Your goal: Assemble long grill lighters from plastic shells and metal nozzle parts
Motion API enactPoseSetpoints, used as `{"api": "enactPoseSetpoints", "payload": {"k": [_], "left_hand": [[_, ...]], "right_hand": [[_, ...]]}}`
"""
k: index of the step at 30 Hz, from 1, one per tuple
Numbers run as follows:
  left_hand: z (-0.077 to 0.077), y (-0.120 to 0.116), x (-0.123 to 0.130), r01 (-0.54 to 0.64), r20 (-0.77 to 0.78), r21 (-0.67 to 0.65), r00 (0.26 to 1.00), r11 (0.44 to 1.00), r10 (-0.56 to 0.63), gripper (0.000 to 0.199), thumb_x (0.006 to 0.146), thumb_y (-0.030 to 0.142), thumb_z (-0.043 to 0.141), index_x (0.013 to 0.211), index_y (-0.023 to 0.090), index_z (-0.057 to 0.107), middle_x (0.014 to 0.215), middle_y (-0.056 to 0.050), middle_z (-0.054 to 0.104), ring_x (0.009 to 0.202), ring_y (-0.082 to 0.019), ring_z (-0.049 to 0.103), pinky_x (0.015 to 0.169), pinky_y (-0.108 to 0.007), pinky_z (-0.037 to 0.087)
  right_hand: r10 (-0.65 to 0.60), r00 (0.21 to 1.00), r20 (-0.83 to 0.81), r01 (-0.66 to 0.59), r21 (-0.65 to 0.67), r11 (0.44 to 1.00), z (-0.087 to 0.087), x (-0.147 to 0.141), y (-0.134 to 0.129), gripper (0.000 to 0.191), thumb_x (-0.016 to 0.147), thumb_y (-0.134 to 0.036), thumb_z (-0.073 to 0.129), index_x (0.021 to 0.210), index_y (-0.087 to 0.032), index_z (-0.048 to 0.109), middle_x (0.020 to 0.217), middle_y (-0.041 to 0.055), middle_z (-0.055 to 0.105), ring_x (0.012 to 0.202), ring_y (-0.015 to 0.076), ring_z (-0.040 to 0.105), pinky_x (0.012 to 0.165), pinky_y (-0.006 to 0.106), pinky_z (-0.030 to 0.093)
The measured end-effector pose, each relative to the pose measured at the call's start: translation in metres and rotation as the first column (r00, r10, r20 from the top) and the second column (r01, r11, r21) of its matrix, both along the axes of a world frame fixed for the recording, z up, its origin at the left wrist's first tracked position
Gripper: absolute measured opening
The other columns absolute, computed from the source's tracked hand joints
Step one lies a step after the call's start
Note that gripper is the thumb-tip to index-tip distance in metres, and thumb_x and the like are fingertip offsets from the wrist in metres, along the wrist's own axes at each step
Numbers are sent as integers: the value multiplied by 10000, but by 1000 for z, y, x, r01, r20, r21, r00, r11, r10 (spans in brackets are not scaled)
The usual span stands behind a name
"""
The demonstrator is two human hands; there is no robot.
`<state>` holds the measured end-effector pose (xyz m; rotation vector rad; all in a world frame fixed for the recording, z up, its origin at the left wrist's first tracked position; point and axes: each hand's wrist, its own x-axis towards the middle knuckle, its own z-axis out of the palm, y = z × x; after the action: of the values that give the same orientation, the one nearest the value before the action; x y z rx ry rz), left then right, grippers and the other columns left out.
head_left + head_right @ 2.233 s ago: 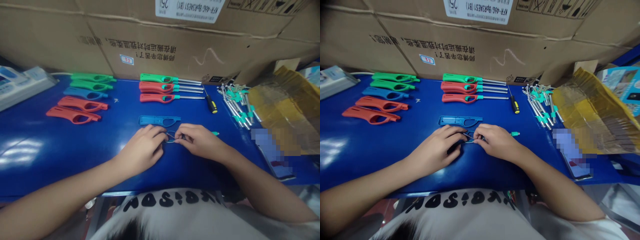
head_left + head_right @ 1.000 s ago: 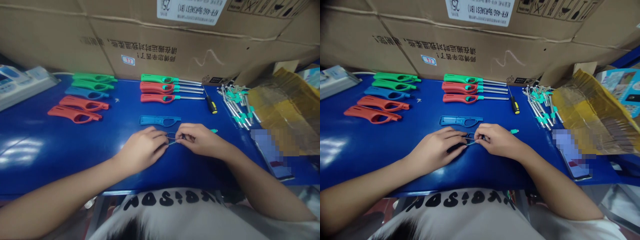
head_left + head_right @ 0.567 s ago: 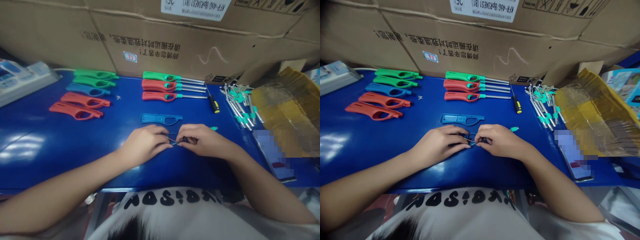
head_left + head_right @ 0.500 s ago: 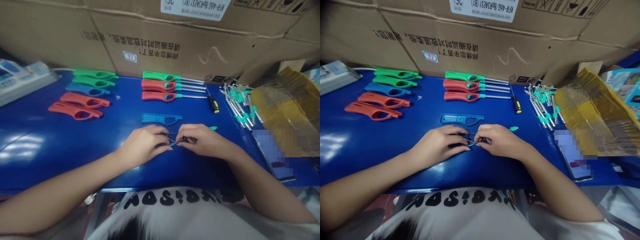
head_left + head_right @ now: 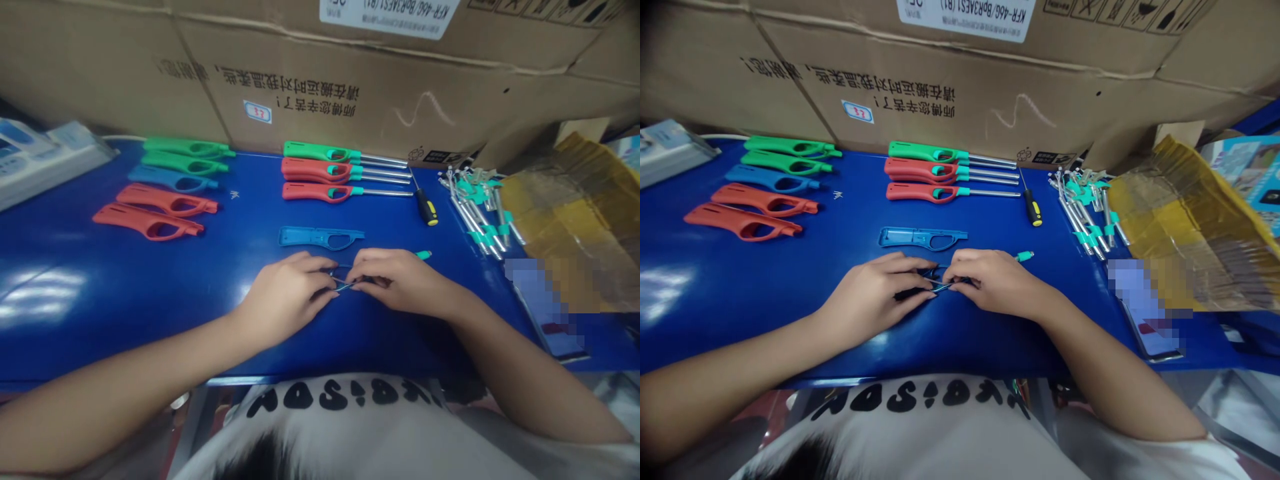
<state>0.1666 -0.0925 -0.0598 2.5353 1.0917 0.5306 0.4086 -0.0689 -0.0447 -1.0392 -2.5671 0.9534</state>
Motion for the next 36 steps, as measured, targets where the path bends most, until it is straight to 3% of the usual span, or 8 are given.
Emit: {"api": "enactPoseSetpoints", "payload": {"k": [4,8,13,20,29,36], "left_hand": [[2,-2,0,17,-43,74,999,997,-14,174,953,279,619,906,238,781,1175,-19,739,943,-231,681,762,-352,567],[4,-2,0,34,-90,132,996,991,-23,228,974,293,582,878,238,781,1139,-18,750,877,-209,662,661,-307,528],[8,-1,1,77,-135,147,989,986,-57,262,988,286,548,889,225,782,1118,-43,749,879,-208,654,677,-306,534],[11,-5,-2,136,-202,151,974,979,-104,250,984,244,537,943,220,782,1131,-62,739,899,-228,659,680,-327,559],[9,-7,-4,107,-172,141,982,984,-82,232,987,239,535,1014,246,765,1116,-39,747,856,-208,670,651,-303,544],[8,-5,-3,89,-145,141,987,986,-68,223,981,251,553,949,244,774,1132,-28,748,862,-217,681,640,-317,541]], "right_hand": [[9,1000,29,-9,0,1000,2,-2,0,149,945,-165,598,1020,-229,711,1034,26,683,886,144,645,748,255,443],[1,999,34,-1,2,1000,3,-2,0,126,928,-157,614,1013,-218,686,1012,20,683,770,119,597,701,249,419],[-11,1000,-15,10,-9,1000,0,0,2,74,906,-150,631,948,-200,664,932,12,670,759,120,572,691,247,407],[19,1000,5,-19,7,1000,2,0,2,100,936,-171,610,954,-207,701,986,39,671,857,148,635,736,257,446],[80,994,76,-85,66,994,3,1,2,162,969,-178,550,1063,-249,662,1078,29,671,924,147,644,734,249,439],[97,987,124,-113,126,986,-1,2,0,187,991,-190,519,1063,-262,675,1095,13,669,904,140,641,710,252,409]]}}
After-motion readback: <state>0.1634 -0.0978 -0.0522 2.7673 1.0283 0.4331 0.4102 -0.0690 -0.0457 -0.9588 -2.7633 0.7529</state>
